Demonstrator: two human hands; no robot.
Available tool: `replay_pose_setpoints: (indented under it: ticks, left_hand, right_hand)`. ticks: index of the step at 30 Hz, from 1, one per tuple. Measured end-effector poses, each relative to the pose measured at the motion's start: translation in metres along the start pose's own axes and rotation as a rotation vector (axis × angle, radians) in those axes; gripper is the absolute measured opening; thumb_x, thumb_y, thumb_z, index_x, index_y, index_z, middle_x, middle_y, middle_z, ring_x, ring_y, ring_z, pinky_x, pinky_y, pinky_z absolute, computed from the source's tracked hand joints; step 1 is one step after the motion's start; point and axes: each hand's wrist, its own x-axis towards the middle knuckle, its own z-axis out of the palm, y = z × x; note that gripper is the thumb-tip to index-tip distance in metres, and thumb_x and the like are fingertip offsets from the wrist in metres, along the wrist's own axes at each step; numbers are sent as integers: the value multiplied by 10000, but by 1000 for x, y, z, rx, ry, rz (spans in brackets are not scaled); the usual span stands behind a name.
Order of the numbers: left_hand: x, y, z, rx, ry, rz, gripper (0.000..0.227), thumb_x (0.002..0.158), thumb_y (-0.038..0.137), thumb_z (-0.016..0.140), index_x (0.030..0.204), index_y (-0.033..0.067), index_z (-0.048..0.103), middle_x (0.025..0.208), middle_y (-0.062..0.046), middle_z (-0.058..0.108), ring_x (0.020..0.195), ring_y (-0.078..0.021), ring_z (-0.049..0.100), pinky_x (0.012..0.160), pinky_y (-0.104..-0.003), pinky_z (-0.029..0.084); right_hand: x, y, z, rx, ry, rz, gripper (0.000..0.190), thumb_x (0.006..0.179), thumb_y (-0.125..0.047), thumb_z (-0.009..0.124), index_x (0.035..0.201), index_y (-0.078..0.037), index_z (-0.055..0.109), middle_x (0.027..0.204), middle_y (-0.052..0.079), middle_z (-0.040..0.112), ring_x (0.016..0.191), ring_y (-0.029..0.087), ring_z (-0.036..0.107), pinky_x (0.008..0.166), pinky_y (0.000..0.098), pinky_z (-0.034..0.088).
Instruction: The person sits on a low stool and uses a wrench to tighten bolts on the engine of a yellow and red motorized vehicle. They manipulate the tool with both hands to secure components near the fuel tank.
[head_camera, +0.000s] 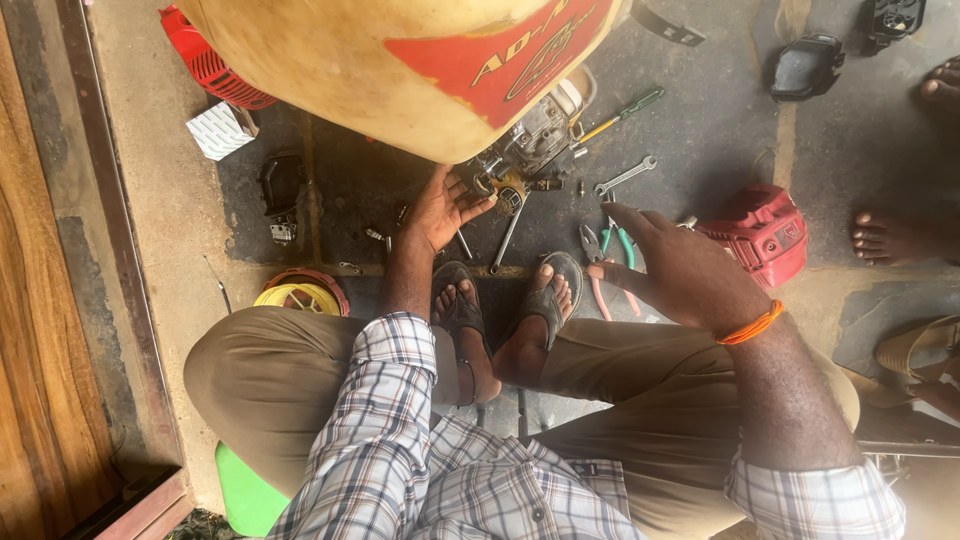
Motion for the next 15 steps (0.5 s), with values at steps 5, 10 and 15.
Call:
replay_pose_setpoints:
  ticks: [5,10,15]
  left_hand:
    - [3,-3,-1,13,29,43,496,964,399,688,1303,67,545,1175,-99,615,1054,-227,663,959,-510,633]
    - [6,-3,-3,-5,15,44,526,953,398,701,1313,46,549,1196,-105,621,1100,-230,655,954,-520,636]
    - [7,1,1,-9,39,49,592,912,345,759,1363,41,525,1261,-144,571,1147,-263,621,956,-538,624]
  right_hand:
    - [2,-3,-2,16,5,-13,866,865,-640,593,1549,-151,386,1419,182,568,1160,422,644,925,529,526]
    - [2,-3,-1,4,-10,5,869,866,-645,594,1549,-148,391,1414,186,572,1165,417,645,950,516,521]
    - [4,-3,1,14,4,-23,868,866,-634,606,1543,-133,396,1421,197,561,1185,425,624,962,518,500]
